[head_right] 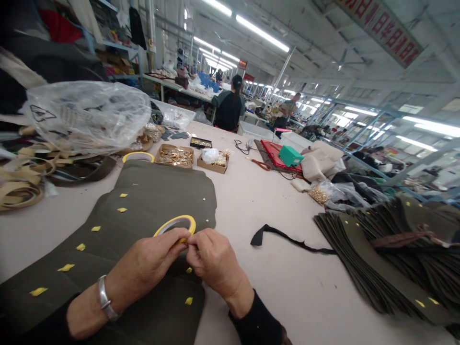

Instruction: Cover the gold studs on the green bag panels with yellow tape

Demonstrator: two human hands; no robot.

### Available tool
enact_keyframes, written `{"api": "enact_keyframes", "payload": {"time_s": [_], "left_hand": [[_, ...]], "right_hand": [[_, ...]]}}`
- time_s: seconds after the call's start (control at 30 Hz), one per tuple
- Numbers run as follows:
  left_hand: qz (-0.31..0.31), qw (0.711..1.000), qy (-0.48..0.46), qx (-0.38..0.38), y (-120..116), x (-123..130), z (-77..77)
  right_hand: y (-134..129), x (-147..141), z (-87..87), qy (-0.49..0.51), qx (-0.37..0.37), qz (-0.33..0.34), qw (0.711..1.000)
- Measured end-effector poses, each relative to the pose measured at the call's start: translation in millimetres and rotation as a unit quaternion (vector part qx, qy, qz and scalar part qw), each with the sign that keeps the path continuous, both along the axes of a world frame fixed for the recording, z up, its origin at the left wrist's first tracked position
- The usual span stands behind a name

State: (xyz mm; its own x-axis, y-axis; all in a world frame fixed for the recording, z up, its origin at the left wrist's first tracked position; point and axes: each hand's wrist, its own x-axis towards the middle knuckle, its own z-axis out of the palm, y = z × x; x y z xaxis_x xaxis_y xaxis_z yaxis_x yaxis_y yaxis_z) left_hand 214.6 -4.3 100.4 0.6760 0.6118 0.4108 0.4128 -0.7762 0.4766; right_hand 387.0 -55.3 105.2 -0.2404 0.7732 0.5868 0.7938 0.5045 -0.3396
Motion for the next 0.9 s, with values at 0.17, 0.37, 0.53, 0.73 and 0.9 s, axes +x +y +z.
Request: {"api": "enact_keyframes", "payload": {"time_s": [0.17, 0.37, 0.53, 0.73, 0.9], "left_hand": [[0.02, 0.999, 0.036, 0.01, 4, 1, 0.4], [-0.009, 0.991, -0.027, 0.128, 8, 8, -2.4], [0.011, 0.987, -0.021, 0.161, 8, 11, -5.2], [0.027, 0.975, 0.212, 0.066, 19, 10, -15.5], [0.014, 0.967, 0.251, 0.036, 19, 14, -14.5]], "right_hand": [[0, -3, -0.9, 0.007, 0.009, -0.024, 1.0], [7, -9, -0.2, 0.235, -0.148, -0.133, 0.952], [27, 23, -10.9, 0.416, -0.271, -0.17, 0.851], [49, 59, -33.2, 0.4, -0.351, -0.137, 0.835], [57, 51, -37.0, 0.254, -0.329, -0.148, 0.898]]}}
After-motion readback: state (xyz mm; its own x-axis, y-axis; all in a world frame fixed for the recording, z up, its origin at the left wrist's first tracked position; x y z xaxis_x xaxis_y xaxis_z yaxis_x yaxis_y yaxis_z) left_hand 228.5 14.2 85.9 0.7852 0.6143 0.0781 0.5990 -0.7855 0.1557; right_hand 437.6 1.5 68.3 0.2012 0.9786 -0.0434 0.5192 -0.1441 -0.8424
